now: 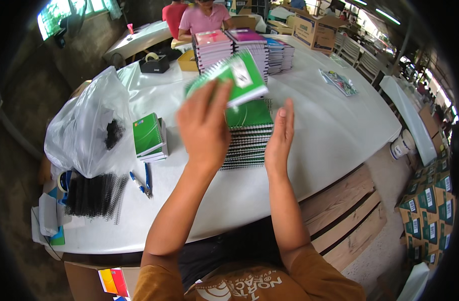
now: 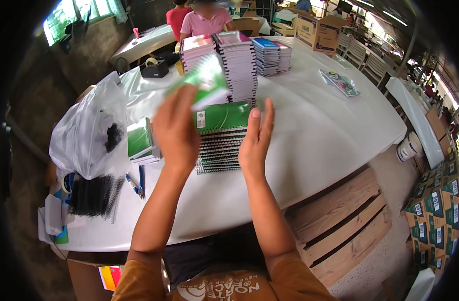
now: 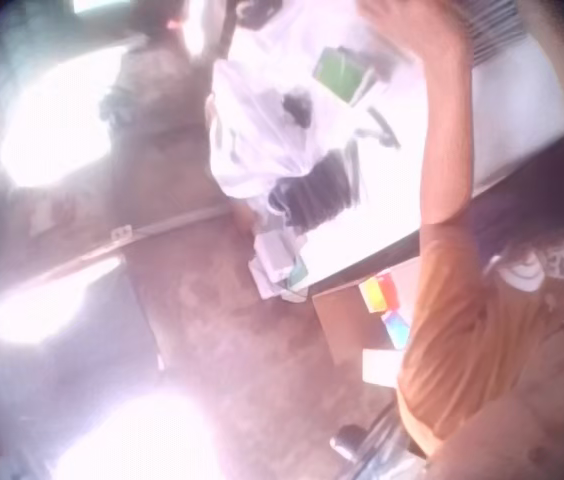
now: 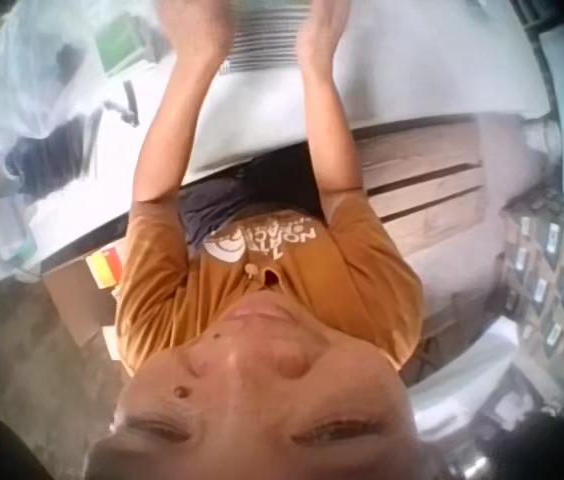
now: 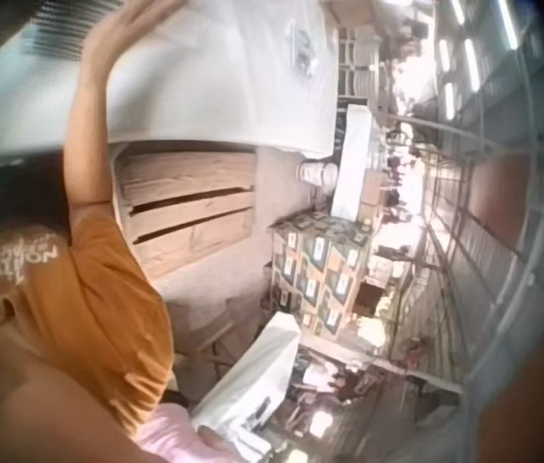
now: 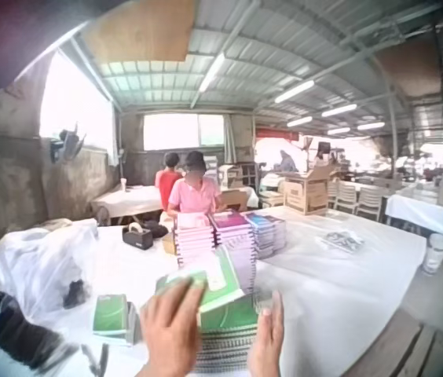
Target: The person manually binds spiral notebooks by threading a plastic coil through the pre-punched holes of a stack of paper and covers. The person picks up a stack of paper, aligns it, and twists the spiral coil through the holes by hand until it is fully threaded.
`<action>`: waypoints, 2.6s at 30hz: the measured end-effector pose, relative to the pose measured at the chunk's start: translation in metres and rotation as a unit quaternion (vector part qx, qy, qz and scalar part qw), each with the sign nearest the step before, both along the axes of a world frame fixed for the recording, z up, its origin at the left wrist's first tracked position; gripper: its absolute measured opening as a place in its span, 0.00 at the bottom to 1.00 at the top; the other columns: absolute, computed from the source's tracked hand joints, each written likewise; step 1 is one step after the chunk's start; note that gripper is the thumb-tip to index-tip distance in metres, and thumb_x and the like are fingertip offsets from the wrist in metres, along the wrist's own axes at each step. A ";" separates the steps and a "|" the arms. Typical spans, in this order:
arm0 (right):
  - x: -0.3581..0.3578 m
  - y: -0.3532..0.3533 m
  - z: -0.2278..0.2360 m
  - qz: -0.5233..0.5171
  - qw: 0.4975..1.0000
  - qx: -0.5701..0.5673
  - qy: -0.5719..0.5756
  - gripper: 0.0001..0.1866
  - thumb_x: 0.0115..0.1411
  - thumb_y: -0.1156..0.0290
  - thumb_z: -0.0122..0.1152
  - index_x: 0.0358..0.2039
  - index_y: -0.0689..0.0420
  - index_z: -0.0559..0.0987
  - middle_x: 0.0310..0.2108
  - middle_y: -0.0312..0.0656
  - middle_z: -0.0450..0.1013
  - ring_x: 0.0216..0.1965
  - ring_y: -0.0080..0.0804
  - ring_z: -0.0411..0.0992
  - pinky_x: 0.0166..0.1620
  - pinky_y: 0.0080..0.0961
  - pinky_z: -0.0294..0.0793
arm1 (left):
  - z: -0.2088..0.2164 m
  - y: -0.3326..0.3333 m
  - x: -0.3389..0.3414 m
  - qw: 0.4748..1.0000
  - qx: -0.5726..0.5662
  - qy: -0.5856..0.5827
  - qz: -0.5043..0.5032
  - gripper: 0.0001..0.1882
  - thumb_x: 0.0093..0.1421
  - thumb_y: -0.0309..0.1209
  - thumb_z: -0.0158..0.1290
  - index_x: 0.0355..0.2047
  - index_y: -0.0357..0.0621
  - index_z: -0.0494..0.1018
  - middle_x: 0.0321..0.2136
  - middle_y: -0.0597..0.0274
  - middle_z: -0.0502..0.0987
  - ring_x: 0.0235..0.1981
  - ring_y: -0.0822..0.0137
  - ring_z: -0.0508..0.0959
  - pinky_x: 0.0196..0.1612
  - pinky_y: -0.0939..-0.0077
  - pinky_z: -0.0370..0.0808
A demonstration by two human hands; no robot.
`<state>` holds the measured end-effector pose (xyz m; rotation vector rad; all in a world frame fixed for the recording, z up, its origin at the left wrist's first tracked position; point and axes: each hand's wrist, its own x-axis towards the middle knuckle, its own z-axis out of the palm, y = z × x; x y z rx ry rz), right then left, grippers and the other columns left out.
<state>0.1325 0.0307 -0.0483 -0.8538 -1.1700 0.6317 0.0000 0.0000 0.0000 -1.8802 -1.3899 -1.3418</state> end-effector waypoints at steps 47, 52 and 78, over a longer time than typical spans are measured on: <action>-0.173 -0.035 -0.076 0.225 0.954 0.056 -0.192 0.24 0.58 0.66 0.54 0.53 0.65 0.67 0.49 0.54 0.64 0.47 0.47 0.63 0.50 0.37 0.64 | -0.048 -0.032 -0.208 0.935 -0.313 -0.123 0.115 0.14 0.62 0.37 0.46 0.46 0.48 0.72 0.25 0.47 0.76 0.30 0.46 0.77 0.31 0.61 0.70; -0.179 -0.031 -0.058 0.171 0.935 0.034 -0.309 0.20 0.55 0.66 0.56 0.47 0.64 0.73 0.50 0.49 0.63 0.48 0.48 0.61 0.50 0.42 0.61 | -0.073 -0.022 -0.184 0.960 -0.138 -0.126 0.208 0.13 0.63 0.34 0.44 0.49 0.53 0.67 0.26 0.49 0.77 0.27 0.47 0.77 0.28 0.59 0.71; -0.187 0.010 -0.022 0.216 0.871 0.031 -0.440 0.17 0.53 0.56 0.61 0.37 0.55 0.81 0.33 0.44 0.77 0.47 0.37 0.69 0.56 0.43 0.49 | -0.089 -0.040 -0.179 0.962 -0.077 -0.254 0.062 0.18 0.52 0.14 0.44 0.40 0.45 0.75 0.24 0.59 0.66 0.24 0.65 0.68 0.29 0.79 0.67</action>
